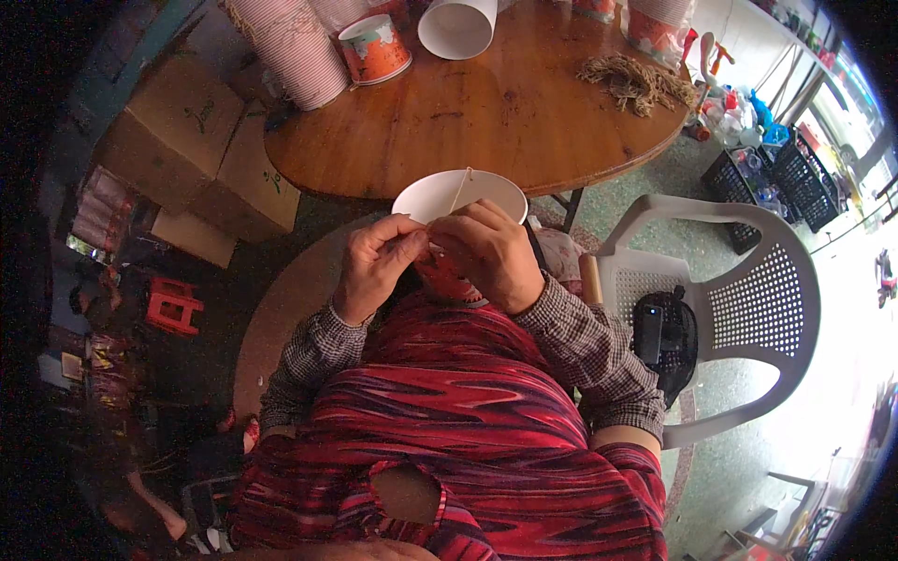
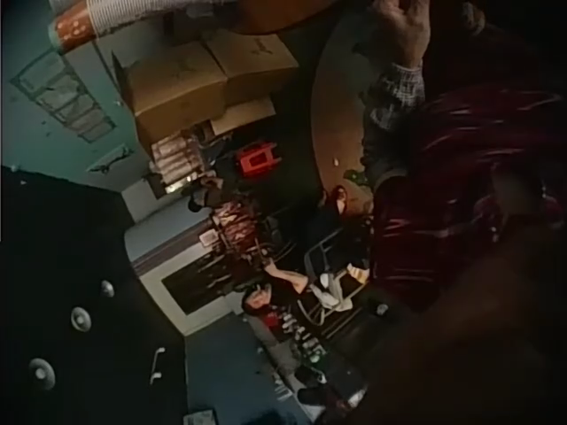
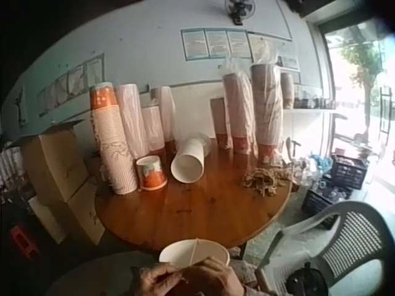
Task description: Threading and tying cord handles through pre-punched holes in paper buckets.
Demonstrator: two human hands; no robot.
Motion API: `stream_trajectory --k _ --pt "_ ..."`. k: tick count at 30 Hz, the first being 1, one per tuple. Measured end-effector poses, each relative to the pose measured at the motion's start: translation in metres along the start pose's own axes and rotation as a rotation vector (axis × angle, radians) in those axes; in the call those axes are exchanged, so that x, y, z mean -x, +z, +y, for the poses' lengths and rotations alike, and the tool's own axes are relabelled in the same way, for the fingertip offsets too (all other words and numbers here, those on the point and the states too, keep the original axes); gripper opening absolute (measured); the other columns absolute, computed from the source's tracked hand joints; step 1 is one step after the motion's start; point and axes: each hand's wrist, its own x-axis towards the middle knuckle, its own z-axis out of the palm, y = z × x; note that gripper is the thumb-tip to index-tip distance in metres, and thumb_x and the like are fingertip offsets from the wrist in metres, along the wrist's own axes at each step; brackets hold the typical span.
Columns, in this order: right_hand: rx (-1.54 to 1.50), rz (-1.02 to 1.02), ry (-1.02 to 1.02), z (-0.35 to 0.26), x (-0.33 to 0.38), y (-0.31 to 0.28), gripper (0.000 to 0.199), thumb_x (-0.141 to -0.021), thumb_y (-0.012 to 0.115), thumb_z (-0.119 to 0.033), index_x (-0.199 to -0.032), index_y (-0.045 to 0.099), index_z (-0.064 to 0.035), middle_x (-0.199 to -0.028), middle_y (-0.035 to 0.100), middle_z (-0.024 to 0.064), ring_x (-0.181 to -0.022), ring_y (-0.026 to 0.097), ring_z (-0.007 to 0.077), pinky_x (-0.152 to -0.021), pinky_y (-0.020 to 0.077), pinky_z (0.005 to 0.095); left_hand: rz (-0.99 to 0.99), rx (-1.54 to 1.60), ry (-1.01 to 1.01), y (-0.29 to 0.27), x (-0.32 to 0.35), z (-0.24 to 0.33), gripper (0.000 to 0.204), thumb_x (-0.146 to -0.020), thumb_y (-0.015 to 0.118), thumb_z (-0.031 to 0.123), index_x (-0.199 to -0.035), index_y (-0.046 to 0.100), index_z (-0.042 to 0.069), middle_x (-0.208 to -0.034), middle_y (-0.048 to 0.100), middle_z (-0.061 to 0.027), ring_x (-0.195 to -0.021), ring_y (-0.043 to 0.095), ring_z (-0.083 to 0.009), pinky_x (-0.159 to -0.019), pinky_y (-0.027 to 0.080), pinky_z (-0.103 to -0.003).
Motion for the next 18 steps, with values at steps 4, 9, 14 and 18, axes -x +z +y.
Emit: stream_trajectory --k 4,9,14,18 --pt "0.085 0.017 -0.123 0.0049 0.0006 -0.0007 0.015 -0.072 0.067 0.003 -0.084 0.061 -0.0039 -0.077 0.059 0.0074 -0.07 0.058 0.0224 -0.058 0.0468 0.0319 -0.002 0.014 -0.003 0.001 0.0014 -0.0001 0.018 -0.09 0.059 0.016 -0.095 0.065 0.0 -0.079 0.068 -0.0073 -0.072 0.064 -0.0101 -0.064 0.049 -0.023" --pt "0.16 0.064 -0.175 0.0065 0.002 0.0047 0.017 -0.068 0.068 0.004 -0.08 0.058 -0.0042 -0.075 0.058 0.0076 -0.068 0.057 0.0244 -0.057 0.046 0.0334 0.004 0.079 -0.032 0.0026 0.0012 0.0036 0.018 -0.09 0.058 0.015 -0.095 0.065 -0.001 -0.081 0.069 -0.0067 -0.073 0.064 -0.0091 -0.065 0.05 -0.022" --pt "0.178 0.03 -0.192 0.006 0.0028 0.0048 0.021 -0.066 0.067 0.004 -0.082 0.055 -0.0037 -0.076 0.057 0.008 -0.068 0.056 0.0257 -0.058 0.0459 0.0348 -0.004 0.132 -0.069 0.0026 0.0017 0.0036 0.015 -0.092 0.055 0.009 -0.099 0.061 -0.003 -0.086 0.065 -0.0046 -0.078 0.06 -0.0085 -0.07 0.05 -0.022" --pt "0.173 0.01 -0.21 0.0073 0.0033 0.0046 0.022 -0.065 0.067 0.003 -0.082 0.054 -0.0037 -0.076 0.057 0.008 -0.069 0.056 0.0262 -0.058 0.0459 0.0351 0.035 0.201 -0.085 0.005 0.0018 0.0064 0.012 -0.091 0.057 0.008 -0.096 0.06 -0.002 -0.085 0.064 -0.0046 -0.078 0.06 -0.0085 -0.07 0.049 -0.022"
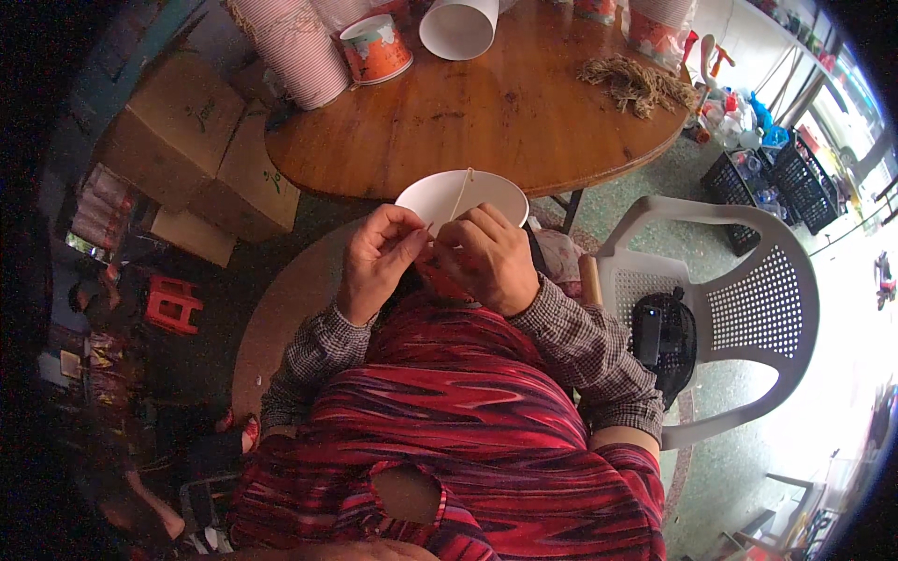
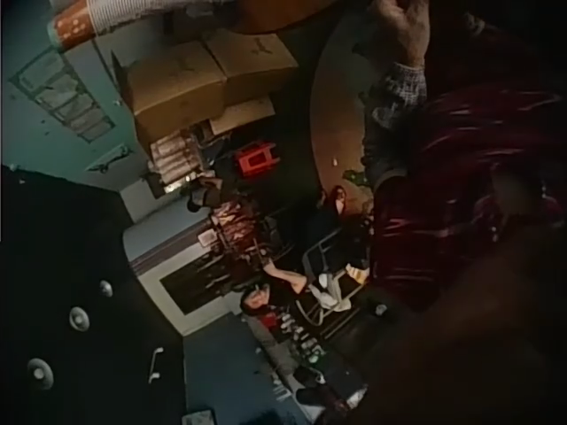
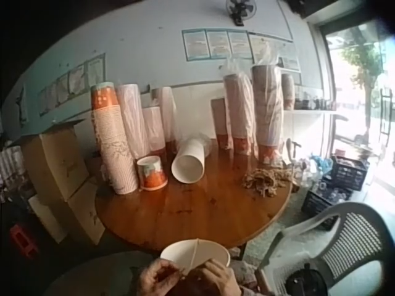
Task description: Threading and tying cord handles through pre-punched holes in paper buckets.
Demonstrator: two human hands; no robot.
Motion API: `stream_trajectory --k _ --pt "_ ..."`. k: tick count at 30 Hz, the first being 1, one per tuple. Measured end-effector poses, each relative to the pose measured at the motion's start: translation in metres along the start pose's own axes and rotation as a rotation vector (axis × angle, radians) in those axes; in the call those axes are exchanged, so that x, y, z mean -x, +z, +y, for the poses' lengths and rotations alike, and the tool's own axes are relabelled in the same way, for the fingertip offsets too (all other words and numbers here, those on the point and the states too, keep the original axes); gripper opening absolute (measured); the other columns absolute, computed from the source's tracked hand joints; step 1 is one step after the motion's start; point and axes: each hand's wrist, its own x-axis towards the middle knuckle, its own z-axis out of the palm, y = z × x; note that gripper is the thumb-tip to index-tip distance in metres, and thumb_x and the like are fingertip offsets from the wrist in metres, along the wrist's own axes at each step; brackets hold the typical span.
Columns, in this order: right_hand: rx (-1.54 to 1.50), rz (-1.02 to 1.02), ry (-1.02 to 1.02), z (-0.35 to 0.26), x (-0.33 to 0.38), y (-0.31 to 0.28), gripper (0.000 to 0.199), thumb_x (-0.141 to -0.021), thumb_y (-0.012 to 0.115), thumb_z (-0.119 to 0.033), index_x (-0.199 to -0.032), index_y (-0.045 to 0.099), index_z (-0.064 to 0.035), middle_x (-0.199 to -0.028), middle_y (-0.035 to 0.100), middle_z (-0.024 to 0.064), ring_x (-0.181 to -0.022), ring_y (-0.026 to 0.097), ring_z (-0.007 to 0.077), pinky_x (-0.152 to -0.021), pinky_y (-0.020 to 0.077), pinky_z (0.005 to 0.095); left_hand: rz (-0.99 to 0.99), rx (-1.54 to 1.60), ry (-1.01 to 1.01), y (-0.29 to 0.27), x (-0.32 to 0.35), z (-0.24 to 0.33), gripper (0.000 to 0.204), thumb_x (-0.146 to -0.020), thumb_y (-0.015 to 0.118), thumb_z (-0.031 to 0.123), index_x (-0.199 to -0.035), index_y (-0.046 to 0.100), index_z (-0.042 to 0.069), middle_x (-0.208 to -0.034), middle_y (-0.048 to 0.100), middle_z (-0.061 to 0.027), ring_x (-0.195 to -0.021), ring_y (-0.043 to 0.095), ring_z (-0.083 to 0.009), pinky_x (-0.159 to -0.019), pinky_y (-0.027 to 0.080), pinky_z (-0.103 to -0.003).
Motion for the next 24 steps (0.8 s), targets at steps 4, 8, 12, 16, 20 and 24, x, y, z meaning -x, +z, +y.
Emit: stream_trajectory --k 4,8,12,16,20,24 --pt "0.011 -0.013 -0.001 -0.001 -0.001 -0.002 0.022 -0.065 0.067 0.002 -0.083 0.055 -0.0037 -0.076 0.057 0.0082 -0.069 0.056 0.0265 -0.058 0.0461 0.0351 0.031 -0.222 0.136 -0.001 0.0 -0.005 0.008 -0.087 0.061 0.006 -0.091 0.061 -0.001 -0.08 0.064 -0.0052 -0.074 0.061 -0.0104 -0.069 0.049 -0.023" --pt "0.011 0.003 0.007 0.001 -0.002 -0.003 0.022 -0.065 0.067 0.002 -0.083 0.055 -0.0036 -0.077 0.057 0.0082 -0.069 0.056 0.0264 -0.058 0.0463 0.0349 0.067 -0.481 0.455 -0.003 -0.004 -0.011 0.009 -0.081 0.065 0.004 -0.088 0.062 0.0 -0.077 0.064 -0.0074 -0.069 0.063 -0.0155 -0.069 0.049 -0.026" --pt "0.009 -0.009 0.015 0.002 -0.002 -0.005 0.022 -0.066 0.067 0.002 -0.083 0.055 -0.0038 -0.077 0.057 0.0082 -0.069 0.056 0.0264 -0.059 0.0463 0.0349 0.033 -0.55 0.538 -0.005 -0.005 -0.007 0.01 -0.079 0.066 0.004 -0.087 0.062 0.001 -0.077 0.064 -0.0088 -0.071 0.063 -0.017 -0.07 0.049 -0.026" --pt "0.008 -0.043 -0.009 0.0 -0.006 -0.007 0.019 -0.068 0.065 0.003 -0.083 0.056 -0.0035 -0.078 0.057 0.0084 -0.071 0.056 0.0264 -0.06 0.0462 0.0348 -0.029 -0.345 0.225 -0.005 -0.004 0.003 0.011 -0.084 0.062 0.01 -0.088 0.062 0.0 -0.08 0.066 -0.0076 -0.071 0.062 -0.0134 -0.069 0.048 -0.025" --pt "-0.044 -0.098 -0.01 0.004 -0.011 -0.007 0.015 -0.071 0.063 0.003 -0.083 0.055 -0.0025 -0.078 0.055 0.0096 -0.074 0.056 0.0269 -0.063 0.0455 0.0343 -0.281 -0.026 -0.13 -0.017 -0.011 0.01 0.021 -0.09 0.058 0.017 -0.092 0.063 -0.003 -0.082 0.066 -0.004 -0.074 0.059 -0.0084 -0.068 0.047 -0.022" --pt "-0.216 -0.094 0.063 0.01 -0.012 -0.006 0.012 -0.075 0.062 0.002 -0.083 0.055 -0.0016 -0.078 0.055 0.0105 -0.075 0.056 0.0269 -0.066 0.0448 0.0334 -0.312 0.081 -0.21 -0.021 -0.016 0.011 0.022 -0.09 0.058 0.016 -0.095 0.064 -0.004 -0.083 0.065 -0.0036 -0.077 0.058 -0.0079 -0.07 0.046 -0.021"
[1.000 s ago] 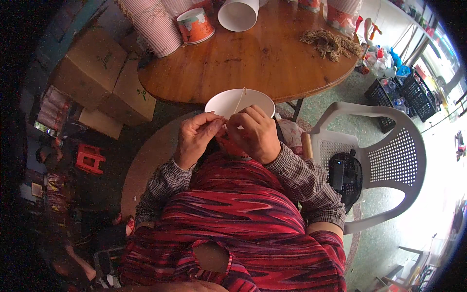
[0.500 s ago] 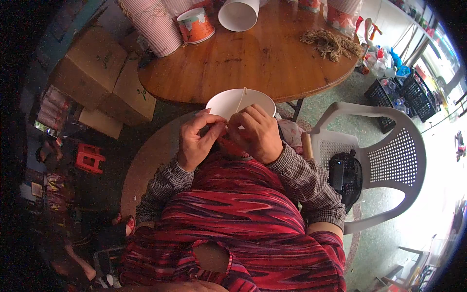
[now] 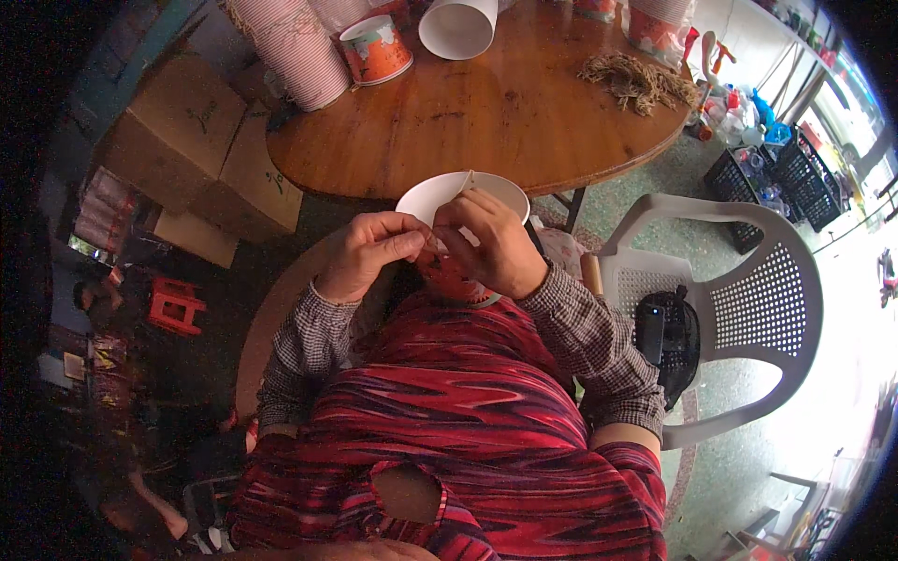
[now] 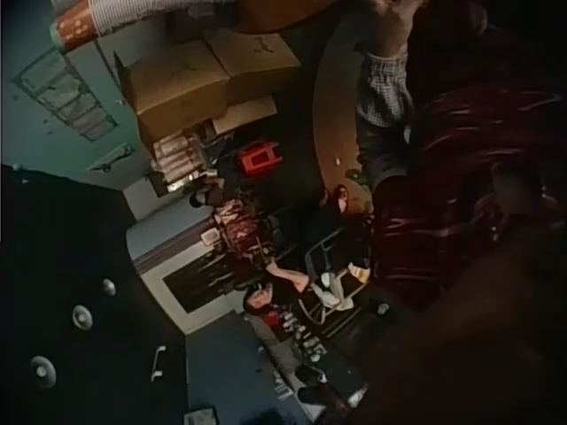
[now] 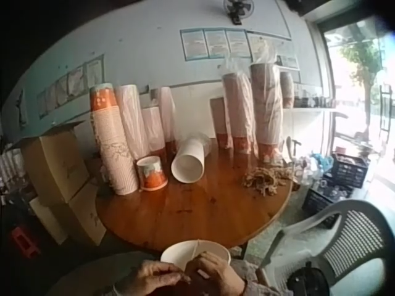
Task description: Threading and tying cord handles through pre-punched holes in paper buckets.
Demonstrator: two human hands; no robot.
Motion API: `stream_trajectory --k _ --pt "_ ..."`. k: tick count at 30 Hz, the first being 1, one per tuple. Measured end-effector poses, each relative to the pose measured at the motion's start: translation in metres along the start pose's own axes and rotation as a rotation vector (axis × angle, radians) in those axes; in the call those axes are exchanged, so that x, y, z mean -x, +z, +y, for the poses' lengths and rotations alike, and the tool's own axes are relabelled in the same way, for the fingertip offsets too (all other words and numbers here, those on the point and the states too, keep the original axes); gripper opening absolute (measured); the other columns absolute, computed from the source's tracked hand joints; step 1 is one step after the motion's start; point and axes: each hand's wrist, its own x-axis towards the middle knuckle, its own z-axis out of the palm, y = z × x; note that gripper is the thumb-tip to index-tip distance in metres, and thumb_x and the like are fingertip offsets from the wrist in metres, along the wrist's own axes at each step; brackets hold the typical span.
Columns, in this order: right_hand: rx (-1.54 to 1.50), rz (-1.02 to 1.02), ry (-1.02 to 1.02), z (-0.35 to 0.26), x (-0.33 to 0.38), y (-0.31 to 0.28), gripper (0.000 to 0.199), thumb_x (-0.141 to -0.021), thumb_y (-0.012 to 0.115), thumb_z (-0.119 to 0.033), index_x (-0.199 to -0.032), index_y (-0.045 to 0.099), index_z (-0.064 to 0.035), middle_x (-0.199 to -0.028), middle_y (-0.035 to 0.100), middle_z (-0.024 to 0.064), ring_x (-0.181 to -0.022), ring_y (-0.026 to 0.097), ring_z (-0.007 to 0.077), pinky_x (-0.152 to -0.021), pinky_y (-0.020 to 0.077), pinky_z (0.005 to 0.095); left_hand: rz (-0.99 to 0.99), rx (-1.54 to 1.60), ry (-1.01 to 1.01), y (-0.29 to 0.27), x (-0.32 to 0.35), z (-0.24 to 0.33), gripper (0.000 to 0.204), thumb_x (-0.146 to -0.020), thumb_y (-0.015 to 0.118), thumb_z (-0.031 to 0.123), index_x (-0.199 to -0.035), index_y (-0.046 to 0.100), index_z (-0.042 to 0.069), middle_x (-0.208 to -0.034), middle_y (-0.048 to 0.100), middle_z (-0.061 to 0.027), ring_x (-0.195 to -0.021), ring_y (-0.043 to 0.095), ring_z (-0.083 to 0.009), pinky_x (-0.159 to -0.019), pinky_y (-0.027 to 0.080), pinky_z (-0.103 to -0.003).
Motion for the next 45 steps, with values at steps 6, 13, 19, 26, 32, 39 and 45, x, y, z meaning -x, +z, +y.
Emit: stream_trajectory --k 6,13,19,26,32,39,45 --pt "-0.112 -0.011 0.085 0.004 0.005 -0.003 0.011 -0.078 0.061 0.004 -0.086 0.056 -0.0003 -0.084 0.059 0.0106 -0.08 0.059 0.0243 -0.071 0.0458 0.0317 0.094 0.14 -0.056 0.004 -0.002 -0.001 0.022 -0.089 0.059 0.016 -0.097 0.064 -0.004 -0.083 0.065 -0.0027 -0.075 0.055 -0.0067 -0.071 0.045 -0.02" --pt "-0.171 0.067 0.103 -0.003 0.007 -0.002 0.021 -0.074 0.068 0.001 -0.093 0.058 -0.002 -0.089 0.06 0.0106 -0.085 0.06 0.0257 -0.074 0.048 0.032 0.106 0.163 -0.04 0.003 -0.003 -0.003 0.021 -0.089 0.058 0.015 -0.099 0.064 -0.003 -0.083 0.065 -0.0026 -0.075 0.057 -0.0058 -0.07 0.045 -0.02" --pt "-0.042 0.077 0.0 -0.004 0.005 0.001 0.021 -0.075 0.068 -0.002 -0.094 0.061 -0.0042 -0.086 0.059 0.0098 -0.081 0.061 0.0255 -0.068 0.0491 0.0325 0.113 0.216 -0.041 0.003 -0.003 -0.006 0.022 -0.089 0.058 0.015 -0.102 0.063 -0.003 -0.084 0.065 -0.0024 -0.074 0.059 -0.0064 -0.069 0.046 -0.019" --pt "-0.08 0.101 0.078 -0.004 0.008 0.003 0.014 -0.078 0.063 0.005 -0.09 0.061 -0.0017 -0.085 0.061 0.0095 -0.079 0.062 0.0216 -0.07 0.0493 0.0293 0.109 0.121 0.002 0.005 0.001 -0.005 0.022 -0.089 0.057 0.011 -0.103 0.061 -0.004 -0.089 0.064 -0.004 -0.076 0.061 -0.0084 -0.071 0.048 -0.021" --pt "-0.023 0.087 0.093 -0.003 0.01 0.003 0.012 -0.079 0.06 0.005 -0.09 0.058 -0.0003 -0.087 0.06 0.0106 -0.078 0.062 0.0215 -0.059 0.0529 0.0279 0.154 0.015 0.031 0.01 0.002 -0.004 0.019 -0.089 0.054 0.009 -0.1 0.06 -0.005 -0.088 0.065 -0.0052 -0.075 0.062 -0.0093 -0.069 0.05 -0.022" --pt "-0.042 0.077 0.137 -0.001 0.013 0.002 0.013 -0.078 0.063 0.001 -0.09 0.057 -0.0023 -0.084 0.058 0.0113 -0.077 0.061 0.0265 -0.064 0.0501 0.0323 0.21 -0.173 0.105 0.017 0.003 -0.006 0.014 -0.089 0.057 0.009 -0.096 0.06 -0.003 -0.08 0.062 -0.0021 -0.072 0.055 -0.0055 -0.065 0.046 -0.02" --pt "-0.029 0.06 0.145 -0.001 0.013 0.003 0.011 -0.08 0.059 0.003 -0.091 0.058 0.0001 -0.086 0.059 0.0092 -0.075 0.062 0.0189 -0.054 0.0534 0.0265 0.279 -0.235 0.165 0.015 0.002 -0.02 0.012 -0.085 0.062 0.009 -0.091 0.063 -0.001 -0.069 0.064 -0.0032 -0.066 0.06 -0.0073 -0.06 0.046 -0.022"
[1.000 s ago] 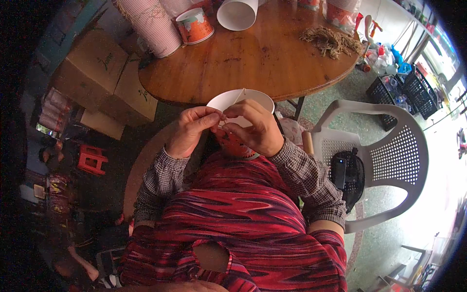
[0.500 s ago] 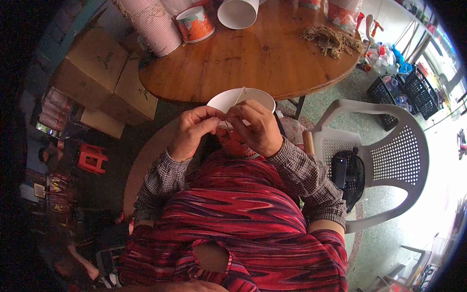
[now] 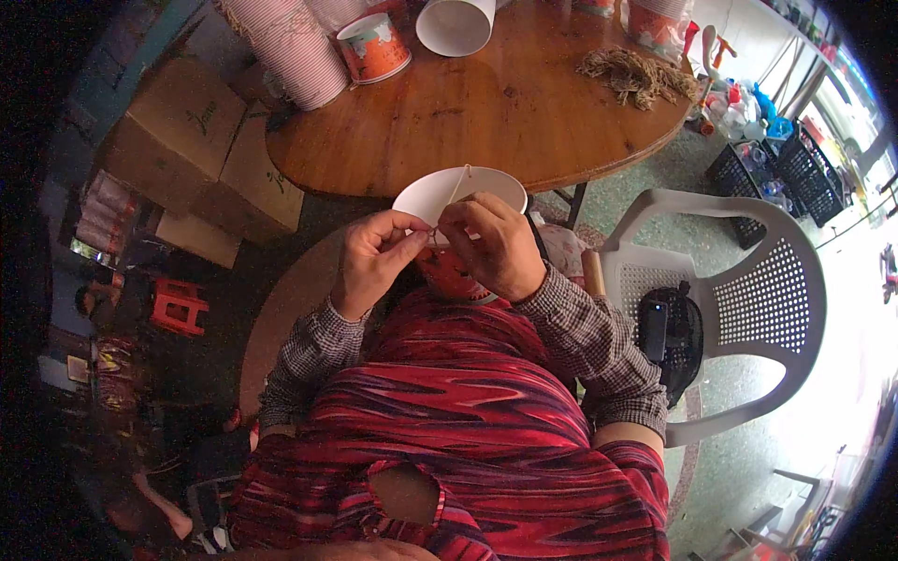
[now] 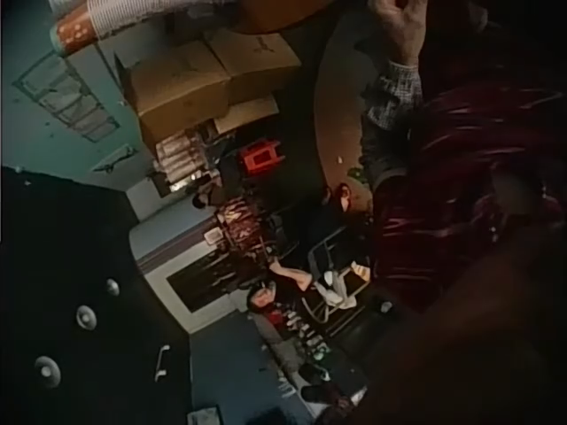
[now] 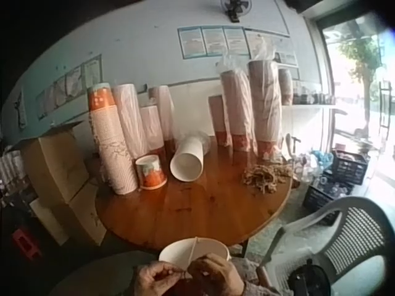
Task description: Threading and tying cord handles through pre-punched holes in paper buckets.
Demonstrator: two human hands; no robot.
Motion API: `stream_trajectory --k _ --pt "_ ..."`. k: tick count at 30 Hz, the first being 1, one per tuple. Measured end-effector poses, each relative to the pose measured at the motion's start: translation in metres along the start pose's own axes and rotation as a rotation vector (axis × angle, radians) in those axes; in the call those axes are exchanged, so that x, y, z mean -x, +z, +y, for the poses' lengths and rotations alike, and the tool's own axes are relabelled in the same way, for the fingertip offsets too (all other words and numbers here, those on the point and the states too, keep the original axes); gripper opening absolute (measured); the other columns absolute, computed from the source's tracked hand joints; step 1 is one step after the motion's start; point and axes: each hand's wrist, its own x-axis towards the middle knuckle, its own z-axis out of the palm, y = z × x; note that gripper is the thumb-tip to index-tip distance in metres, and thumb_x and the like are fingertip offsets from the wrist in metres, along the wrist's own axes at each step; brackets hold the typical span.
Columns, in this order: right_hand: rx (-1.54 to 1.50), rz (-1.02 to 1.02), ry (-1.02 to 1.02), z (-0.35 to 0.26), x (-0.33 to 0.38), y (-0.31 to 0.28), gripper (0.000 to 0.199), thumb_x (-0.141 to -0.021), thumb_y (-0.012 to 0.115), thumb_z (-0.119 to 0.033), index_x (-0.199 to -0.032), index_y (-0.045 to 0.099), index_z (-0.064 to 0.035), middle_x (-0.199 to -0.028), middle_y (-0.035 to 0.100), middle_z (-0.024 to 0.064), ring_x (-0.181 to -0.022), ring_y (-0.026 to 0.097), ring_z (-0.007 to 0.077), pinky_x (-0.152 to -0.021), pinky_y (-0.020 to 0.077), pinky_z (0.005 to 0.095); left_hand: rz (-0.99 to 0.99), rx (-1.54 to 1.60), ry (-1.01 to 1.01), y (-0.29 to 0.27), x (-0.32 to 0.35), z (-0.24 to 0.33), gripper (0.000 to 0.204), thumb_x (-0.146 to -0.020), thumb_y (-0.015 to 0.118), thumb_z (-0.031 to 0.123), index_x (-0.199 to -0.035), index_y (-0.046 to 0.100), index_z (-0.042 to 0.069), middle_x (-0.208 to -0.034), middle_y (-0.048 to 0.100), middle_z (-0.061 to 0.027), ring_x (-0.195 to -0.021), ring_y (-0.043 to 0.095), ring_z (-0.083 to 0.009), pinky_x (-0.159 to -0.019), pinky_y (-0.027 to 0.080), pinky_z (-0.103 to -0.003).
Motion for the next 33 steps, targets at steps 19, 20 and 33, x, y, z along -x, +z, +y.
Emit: stream_trajectory --k 19,20,33 --pt "0.158 0.079 -0.005 0.009 -0.001 0.002 0.009 -0.08 0.059 -0.002 -0.088 0.056 -0.0031 -0.08 0.058 0.0111 -0.074 0.06 0.0295 -0.061 0.0483 0.0354 0.04 -0.389 0.372 0.003 0.005 -0.004 0.005 -0.079 0.067 0.01 -0.079 0.064 0.005 -0.062 0.061 -0.0046 -0.064 0.056 -0.0176 -0.07 0.043 -0.028" --pt "0.174 0.08 0.035 0.008 -0.002 0.002 0.006 -0.081 0.058 -0.003 -0.087 0.056 -0.0029 -0.081 0.058 0.0112 -0.076 0.06 0.0288 -0.061 0.0483 0.0346 0.017 -0.399 0.402 0.003 0.004 -0.004 0.006 -0.08 0.066 0.01 -0.079 0.064 0.005 -0.062 0.061 -0.0046 -0.063 0.056 -0.0172 -0.071 0.043 -0.028" --pt "-0.148 -0.234 0.12 -0.001 -0.017 -0.013 0.008 -0.086 0.046 0.003 -0.092 0.048 -0.0011 -0.09 0.06 0.0088 -0.075 0.058 0.0172 -0.067 0.0474 0.0274 0.053 -0.213 0.203 0.002 0.005 -0.007 0.008 -0.082 0.065 0.012 -0.081 0.064 0.004 -0.073 0.065 -0.0051 -0.078 0.059 -0.0181 -0.077 0.044 -0.031"
